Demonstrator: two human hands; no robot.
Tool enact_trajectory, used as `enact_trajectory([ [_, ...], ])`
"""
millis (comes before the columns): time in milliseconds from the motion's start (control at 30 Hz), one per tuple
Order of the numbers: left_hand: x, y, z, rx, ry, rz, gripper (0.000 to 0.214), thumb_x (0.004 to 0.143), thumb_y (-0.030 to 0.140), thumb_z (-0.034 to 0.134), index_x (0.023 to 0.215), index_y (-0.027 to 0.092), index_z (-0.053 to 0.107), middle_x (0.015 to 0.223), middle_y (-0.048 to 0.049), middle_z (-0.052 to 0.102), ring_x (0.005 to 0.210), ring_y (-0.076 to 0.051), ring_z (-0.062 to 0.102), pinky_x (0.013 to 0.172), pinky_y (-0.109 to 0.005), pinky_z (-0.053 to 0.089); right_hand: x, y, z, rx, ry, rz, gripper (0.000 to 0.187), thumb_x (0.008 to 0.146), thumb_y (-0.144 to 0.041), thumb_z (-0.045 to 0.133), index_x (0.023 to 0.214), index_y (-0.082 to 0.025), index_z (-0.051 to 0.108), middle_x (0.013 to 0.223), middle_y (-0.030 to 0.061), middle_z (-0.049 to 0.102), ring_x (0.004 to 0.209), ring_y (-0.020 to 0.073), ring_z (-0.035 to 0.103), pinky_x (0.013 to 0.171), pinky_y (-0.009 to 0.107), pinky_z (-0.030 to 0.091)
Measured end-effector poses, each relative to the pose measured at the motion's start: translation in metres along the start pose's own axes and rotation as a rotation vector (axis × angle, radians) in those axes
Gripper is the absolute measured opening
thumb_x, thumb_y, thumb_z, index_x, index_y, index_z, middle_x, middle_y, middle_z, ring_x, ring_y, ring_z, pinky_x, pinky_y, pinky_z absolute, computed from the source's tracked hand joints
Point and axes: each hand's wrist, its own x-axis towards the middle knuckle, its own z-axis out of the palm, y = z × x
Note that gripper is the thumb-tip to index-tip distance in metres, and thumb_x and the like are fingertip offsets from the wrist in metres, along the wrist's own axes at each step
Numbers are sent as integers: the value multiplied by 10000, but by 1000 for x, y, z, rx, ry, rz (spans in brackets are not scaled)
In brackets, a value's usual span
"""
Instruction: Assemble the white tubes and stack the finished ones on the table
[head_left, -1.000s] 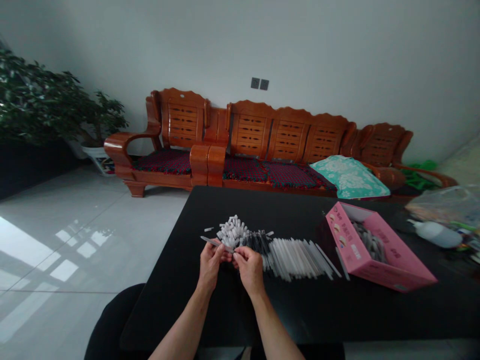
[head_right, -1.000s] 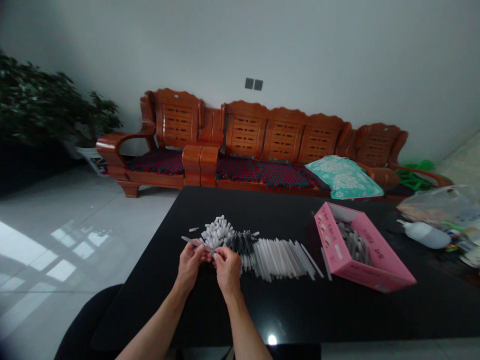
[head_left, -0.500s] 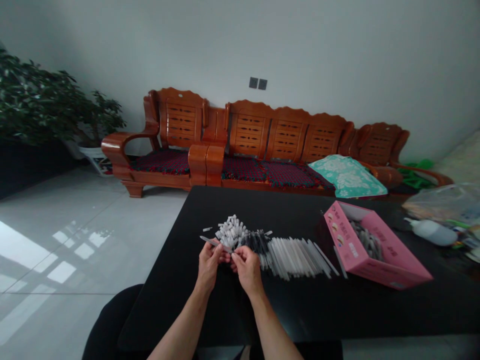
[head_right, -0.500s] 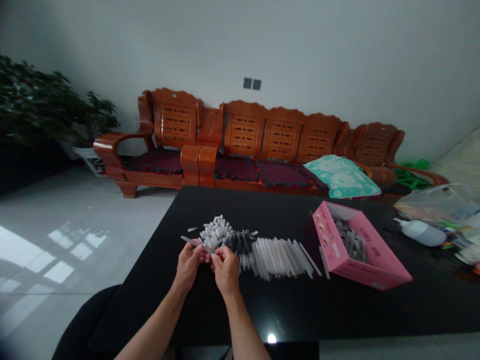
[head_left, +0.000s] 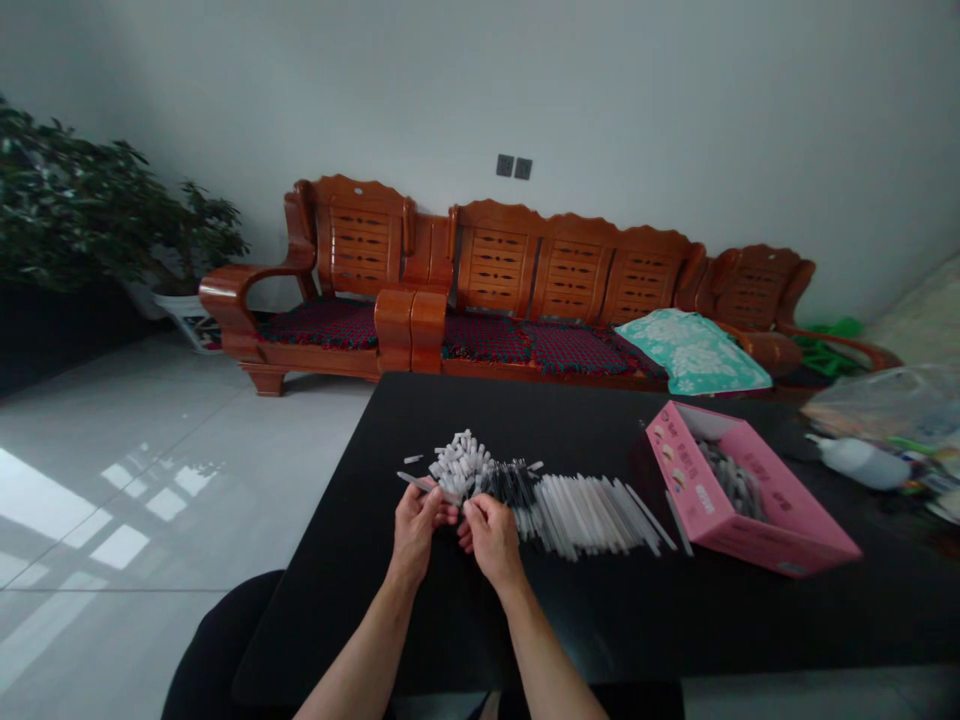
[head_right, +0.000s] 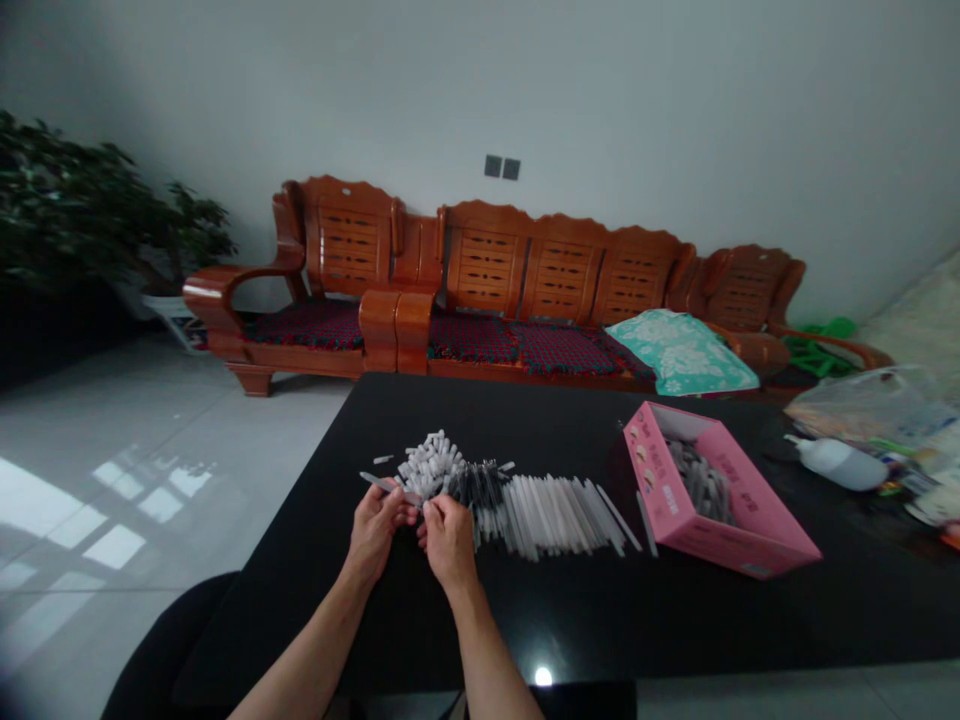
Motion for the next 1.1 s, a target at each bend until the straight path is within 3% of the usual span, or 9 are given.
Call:
enact_trajectory([
  [67, 0, 0, 0, -10, 5, 2, 355, 757, 371, 742, 952, 176, 518, 716, -1, 677, 563, -129, 657, 520, -215, 526, -1, -1, 0, 18, 6, -1, 386, 911, -484, 430, 768, -168, 600, 563, 6, 598, 435, 125, 560, 393, 193, 417],
  [200, 0, 1, 0, -10, 2, -2, 351, 764, 365, 737, 953, 174, 511, 699, 2, 672, 557, -132, 658, 522, -217, 524, -2, -5, -1, 59, 12, 1, 302, 846, -444, 554, 896, -152, 609, 625, 18, 634, 490, 138, 592, 428, 203, 460],
  [400, 0, 1, 0, 1, -2, -11, 350, 764, 371, 737, 953, 179, 514, 711, -1, 682, 560, -133, 656, 522, -224, 529, -1, -1, 1, 39, -2, 22, 444, 907, -538, 418, 718, -170, 578, 542, 4, 582, 414, 124, 547, 375, 194, 409],
  [567, -1, 2, 1, -5, 19, -15, 388, 727, 388, 765, 946, 179, 521, 691, 7, 677, 548, -140, 660, 511, -223, 522, -2, -2, 1, 74, 1, 7, 342, 856, -483, 527, 884, -153, 613, 598, 4, 618, 458, 130, 573, 407, 198, 443],
  [667, -2, 3, 2, -3, 16, -23, 395, 718, 390, 769, 939, 175, 522, 686, 3, 677, 543, -142, 660, 505, -220, 518, -2, -3, 2, 46, -4, -13, 303, 853, -451, 530, 818, -160, 608, 592, 1, 618, 463, 123, 573, 418, 192, 446],
  [867, -2, 3, 2, -11, -21, -8, 358, 755, 376, 742, 949, 177, 518, 714, -10, 687, 564, -137, 658, 526, -228, 526, -2, 0, 4, 34, -8, 32, 454, 913, -541, 390, 721, -169, 566, 497, -13, 558, 368, 117, 520, 339, 186, 387],
  [1033, -1, 3, 1, -16, 0, -24, 385, 736, 389, 758, 959, 177, 525, 713, -5, 686, 561, -144, 664, 531, -237, 528, -4, -3, 2, 86, 2, 16, 367, 851, -503, 526, 884, -147, 609, 582, -2, 607, 444, 122, 562, 384, 188, 433],
  [1100, -2, 3, 1, -16, -5, -26, 387, 738, 386, 758, 962, 176, 523, 718, -9, 688, 562, -147, 668, 528, -235, 527, -3, -4, 2, 86, -2, 11, 338, 835, -481, 550, 862, -149, 608, 583, -3, 608, 445, 120, 560, 396, 191, 440],
])
